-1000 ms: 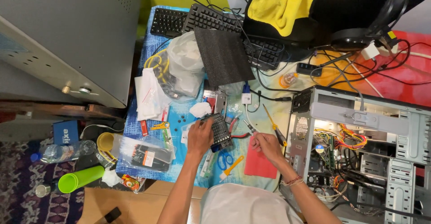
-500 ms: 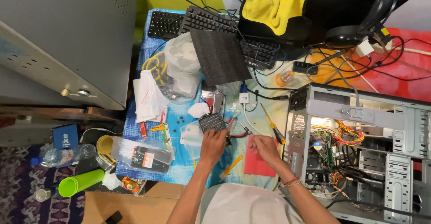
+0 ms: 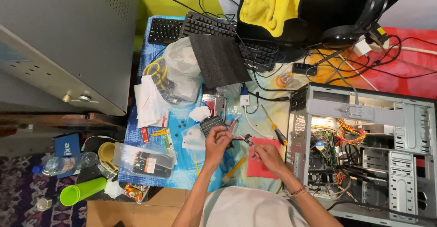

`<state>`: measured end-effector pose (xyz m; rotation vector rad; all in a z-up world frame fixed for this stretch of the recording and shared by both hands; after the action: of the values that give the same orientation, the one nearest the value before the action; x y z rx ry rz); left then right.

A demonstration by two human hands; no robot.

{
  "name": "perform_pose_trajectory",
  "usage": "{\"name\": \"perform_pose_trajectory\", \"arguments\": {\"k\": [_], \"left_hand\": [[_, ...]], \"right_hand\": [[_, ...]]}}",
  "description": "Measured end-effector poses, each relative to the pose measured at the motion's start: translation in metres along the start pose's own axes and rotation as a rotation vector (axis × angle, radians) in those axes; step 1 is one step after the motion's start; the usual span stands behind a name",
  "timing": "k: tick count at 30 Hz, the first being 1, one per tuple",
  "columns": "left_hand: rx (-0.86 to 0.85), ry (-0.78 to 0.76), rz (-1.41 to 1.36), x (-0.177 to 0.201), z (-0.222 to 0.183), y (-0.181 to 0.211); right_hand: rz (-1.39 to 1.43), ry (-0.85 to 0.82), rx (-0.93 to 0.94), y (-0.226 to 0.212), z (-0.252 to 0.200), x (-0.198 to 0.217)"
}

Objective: Disassembling a desktop computer by removing the CPU cooler, unscrewing components from the motherboard, and disconnecting internal cables.

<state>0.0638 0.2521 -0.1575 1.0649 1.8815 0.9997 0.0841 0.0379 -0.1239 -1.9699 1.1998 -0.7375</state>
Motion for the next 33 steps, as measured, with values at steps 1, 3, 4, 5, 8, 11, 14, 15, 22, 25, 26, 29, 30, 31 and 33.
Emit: {"name": "perform_pose_trajectory", "arguments": {"k": [1,3,4,5,8,11,14,15,22,25,26,29,30,31,33], "left_hand": [[-0.001,-0.002,0.001,-0.007,-0.008,0.014],[0.062,0.024,-0.168,-0.019,-0.026,0.036],[0.061,0.022,-0.167,-0.023,-0.03,0.042],[0.072,0.011,-0.2,-0.028,-0.033,0.047],[0.068,-0.018,-0.238,-0.04,-0.037,0.049],[0.05,-0.042,-0.244,-0.054,-0.045,0.052],[0.051,-0.049,-0.24,-0.071,-0.054,0.058],[0.054,-0.044,-0.237,-0.076,-0.057,0.059],[-0.026,-0.111,-0.228,-0.114,-0.073,0.064],[-0.06,-0.13,-0.167,-0.127,-0.08,0.07],[-0.102,-0.154,-0.12,-0.131,-0.08,0.071],[-0.166,-0.17,-0.048,-0.147,-0.088,0.076],[-0.185,-0.165,-0.022,-0.153,-0.093,0.078],[-0.189,-0.164,-0.021,-0.16,-0.096,0.079],[-0.202,-0.157,-0.049,-0.174,-0.102,0.079]], "right_hand": [[0.001,0.002,0.002,-0.008,-0.007,0.002],[0.012,-0.048,0.128,-0.034,-0.022,0.001],[0.013,-0.046,0.129,-0.033,-0.026,0.004],[0.02,-0.045,0.158,-0.034,-0.029,0.007],[0.033,-0.037,0.22,-0.039,-0.043,0.015],[0.037,-0.027,0.285,-0.059,-0.064,0.023],[0.056,-0.025,0.317,-0.064,-0.079,0.033],[0.073,-0.035,0.318,-0.062,-0.083,0.036],[0.101,0.005,0.368,-0.057,-0.107,0.073],[0.079,0.019,0.375,-0.057,-0.115,0.088],[0.079,0.011,0.382,-0.055,-0.118,0.092],[0.076,-0.008,0.405,-0.058,-0.131,0.105],[0.076,-0.015,0.418,-0.06,-0.137,0.11],[0.076,-0.017,0.422,-0.062,-0.139,0.116],[0.035,0.006,0.442,-0.066,-0.144,0.131]]}}
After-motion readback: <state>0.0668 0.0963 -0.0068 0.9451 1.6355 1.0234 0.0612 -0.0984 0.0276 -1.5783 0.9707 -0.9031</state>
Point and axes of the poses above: each hand's wrist, its own z-axis towards the middle knuckle, its own x-axis out of the back of the hand, y = z × x, the point moved 9 cm from there along z, towards the middle knuckle
